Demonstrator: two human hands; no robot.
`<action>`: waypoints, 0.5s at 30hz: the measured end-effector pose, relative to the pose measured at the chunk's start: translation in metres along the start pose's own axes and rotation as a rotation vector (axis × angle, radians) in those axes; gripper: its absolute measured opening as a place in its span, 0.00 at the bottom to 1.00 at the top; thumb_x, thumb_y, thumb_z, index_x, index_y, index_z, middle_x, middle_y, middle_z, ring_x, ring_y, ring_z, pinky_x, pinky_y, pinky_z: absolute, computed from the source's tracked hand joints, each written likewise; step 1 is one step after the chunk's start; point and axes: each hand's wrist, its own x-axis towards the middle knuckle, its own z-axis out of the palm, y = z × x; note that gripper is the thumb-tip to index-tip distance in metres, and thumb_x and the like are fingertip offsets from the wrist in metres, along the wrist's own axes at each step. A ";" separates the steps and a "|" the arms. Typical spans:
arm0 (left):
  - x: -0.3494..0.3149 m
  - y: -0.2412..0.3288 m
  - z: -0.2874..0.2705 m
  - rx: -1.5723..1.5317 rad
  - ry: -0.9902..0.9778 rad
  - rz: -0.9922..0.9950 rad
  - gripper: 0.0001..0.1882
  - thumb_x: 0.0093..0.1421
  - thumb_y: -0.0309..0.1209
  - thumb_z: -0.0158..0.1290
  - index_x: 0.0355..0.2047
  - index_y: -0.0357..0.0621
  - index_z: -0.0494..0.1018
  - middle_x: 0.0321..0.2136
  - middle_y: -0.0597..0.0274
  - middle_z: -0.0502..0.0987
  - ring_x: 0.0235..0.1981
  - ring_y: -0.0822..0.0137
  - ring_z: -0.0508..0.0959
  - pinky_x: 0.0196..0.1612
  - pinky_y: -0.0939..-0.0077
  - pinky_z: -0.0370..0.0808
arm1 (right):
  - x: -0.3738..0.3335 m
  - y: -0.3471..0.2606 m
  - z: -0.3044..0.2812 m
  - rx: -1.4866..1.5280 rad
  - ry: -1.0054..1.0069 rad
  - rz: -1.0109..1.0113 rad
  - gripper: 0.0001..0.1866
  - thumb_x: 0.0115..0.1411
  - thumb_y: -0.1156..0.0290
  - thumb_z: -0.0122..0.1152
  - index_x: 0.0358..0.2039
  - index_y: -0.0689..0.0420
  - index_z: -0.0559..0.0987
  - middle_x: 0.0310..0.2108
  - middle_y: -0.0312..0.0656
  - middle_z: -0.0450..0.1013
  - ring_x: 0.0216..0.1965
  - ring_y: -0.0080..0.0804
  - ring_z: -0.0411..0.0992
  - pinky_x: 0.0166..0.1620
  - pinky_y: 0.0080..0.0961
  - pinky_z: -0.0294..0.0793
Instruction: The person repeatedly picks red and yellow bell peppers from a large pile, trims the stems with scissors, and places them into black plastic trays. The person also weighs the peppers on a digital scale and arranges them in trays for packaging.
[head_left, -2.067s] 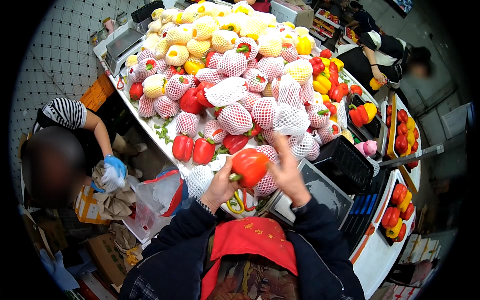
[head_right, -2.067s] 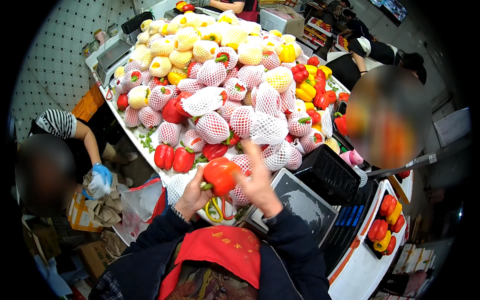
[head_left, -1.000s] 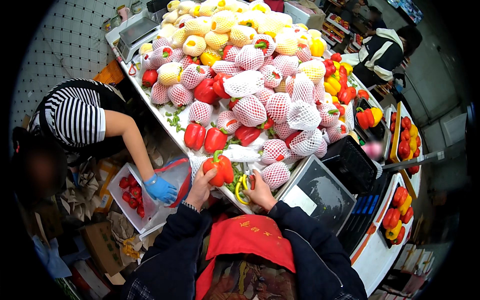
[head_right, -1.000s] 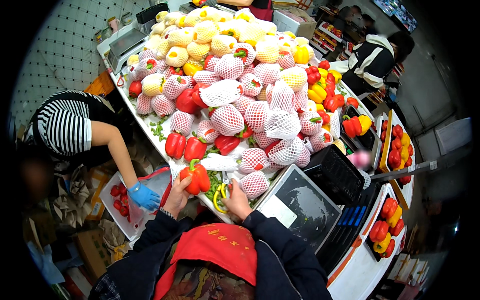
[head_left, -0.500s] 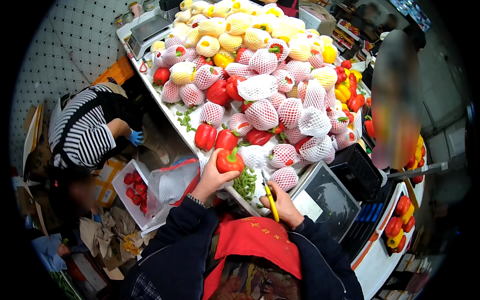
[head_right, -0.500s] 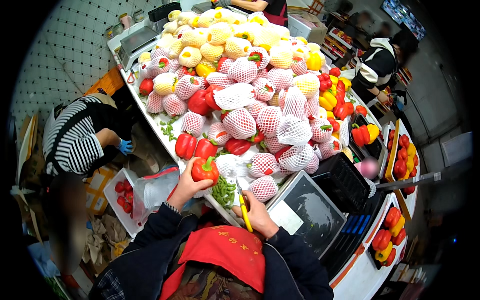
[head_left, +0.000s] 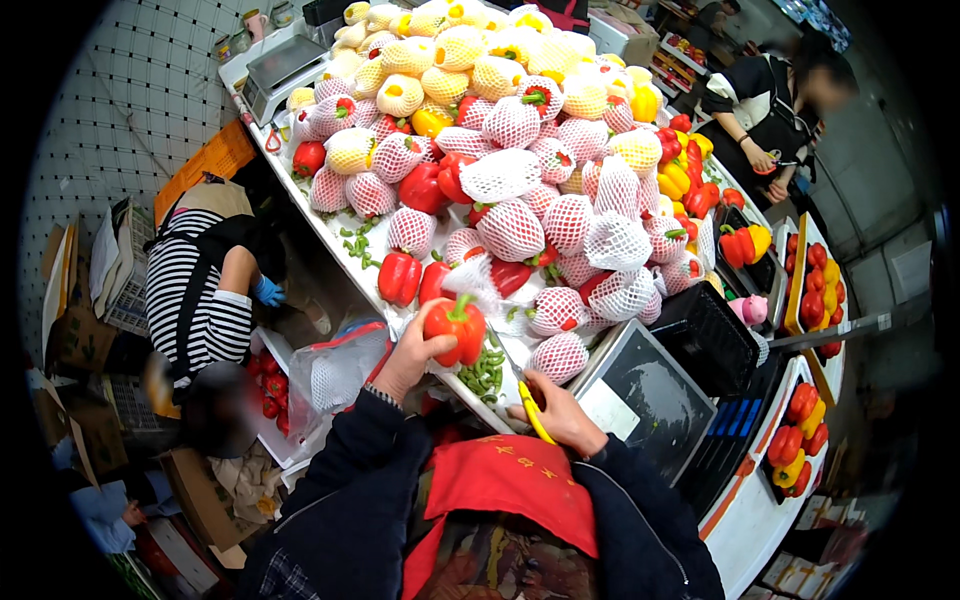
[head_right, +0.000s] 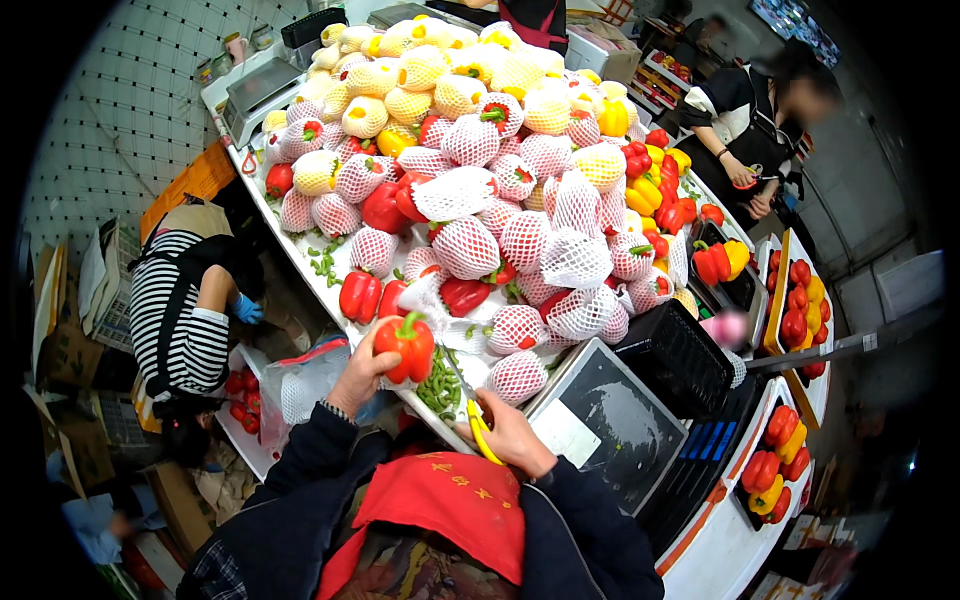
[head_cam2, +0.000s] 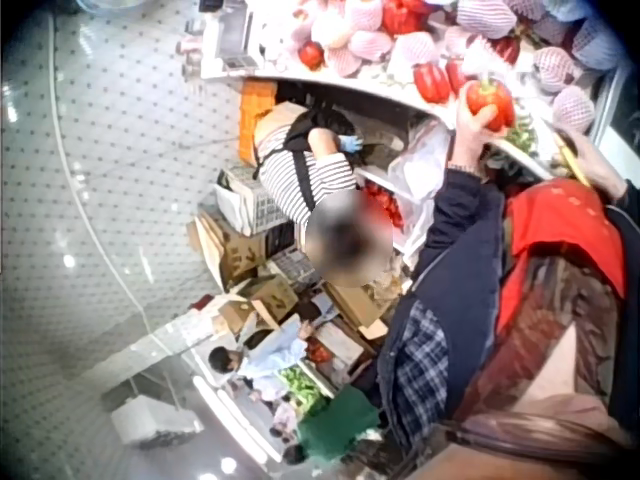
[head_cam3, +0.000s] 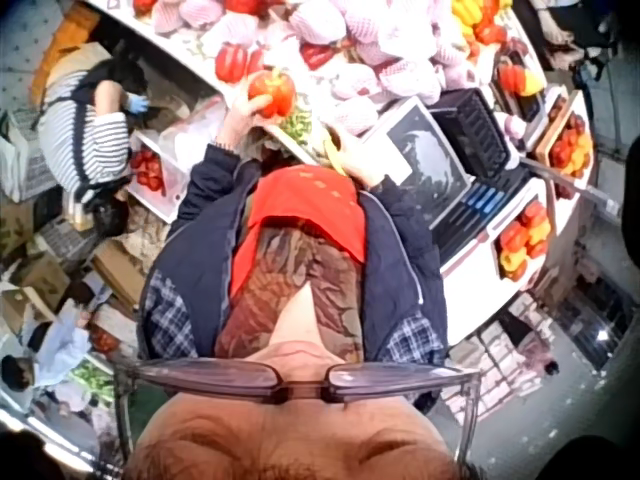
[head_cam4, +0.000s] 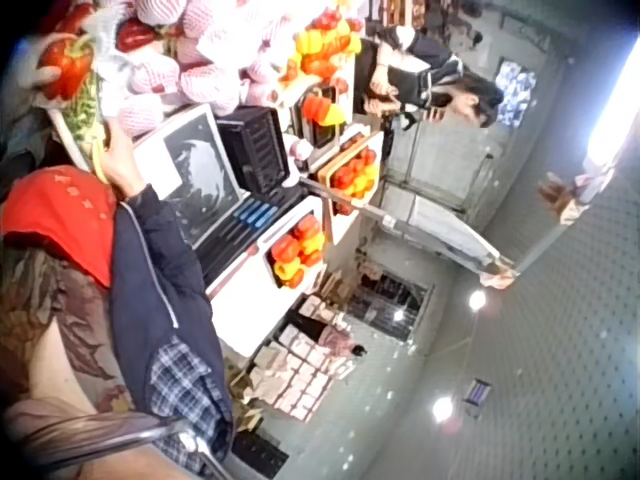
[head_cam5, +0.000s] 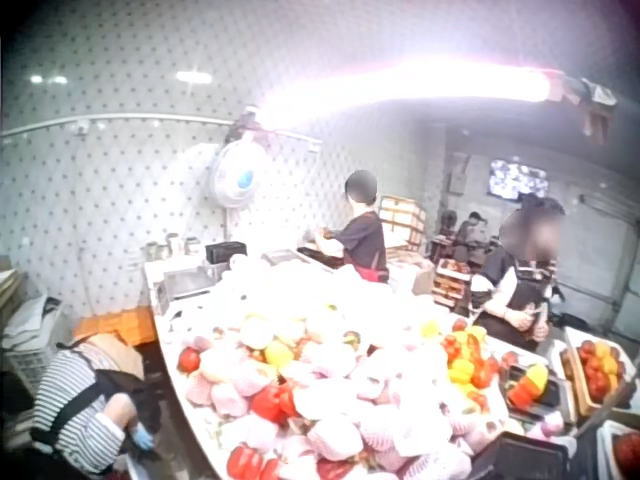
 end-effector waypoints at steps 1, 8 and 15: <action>0.004 -0.002 -0.003 0.016 0.055 0.035 0.39 0.50 0.34 0.65 0.61 0.38 0.63 0.52 0.56 0.73 0.53 0.65 0.74 0.59 0.70 0.69 | -0.009 -0.006 -0.003 0.026 -0.018 0.002 0.37 0.57 0.61 0.74 0.61 0.63 0.67 0.41 0.42 0.74 0.42 0.26 0.72 0.45 0.25 0.74; 0.003 0.013 0.002 0.576 0.042 0.113 0.45 0.44 0.34 0.72 0.61 0.41 0.63 0.52 0.56 0.73 0.53 0.66 0.73 0.58 0.69 0.71 | -0.007 0.000 0.007 -0.100 0.173 -0.201 0.34 0.54 0.58 0.74 0.56 0.60 0.72 0.38 0.50 0.75 0.35 0.42 0.76 0.40 0.34 0.76; -0.002 0.015 0.007 0.960 -0.063 0.213 0.49 0.41 0.39 0.74 0.62 0.41 0.63 0.54 0.50 0.72 0.56 0.55 0.74 0.59 0.66 0.70 | -0.001 0.001 0.012 -0.339 0.217 -0.307 0.33 0.55 0.48 0.71 0.55 0.53 0.72 0.38 0.52 0.75 0.38 0.54 0.77 0.39 0.45 0.76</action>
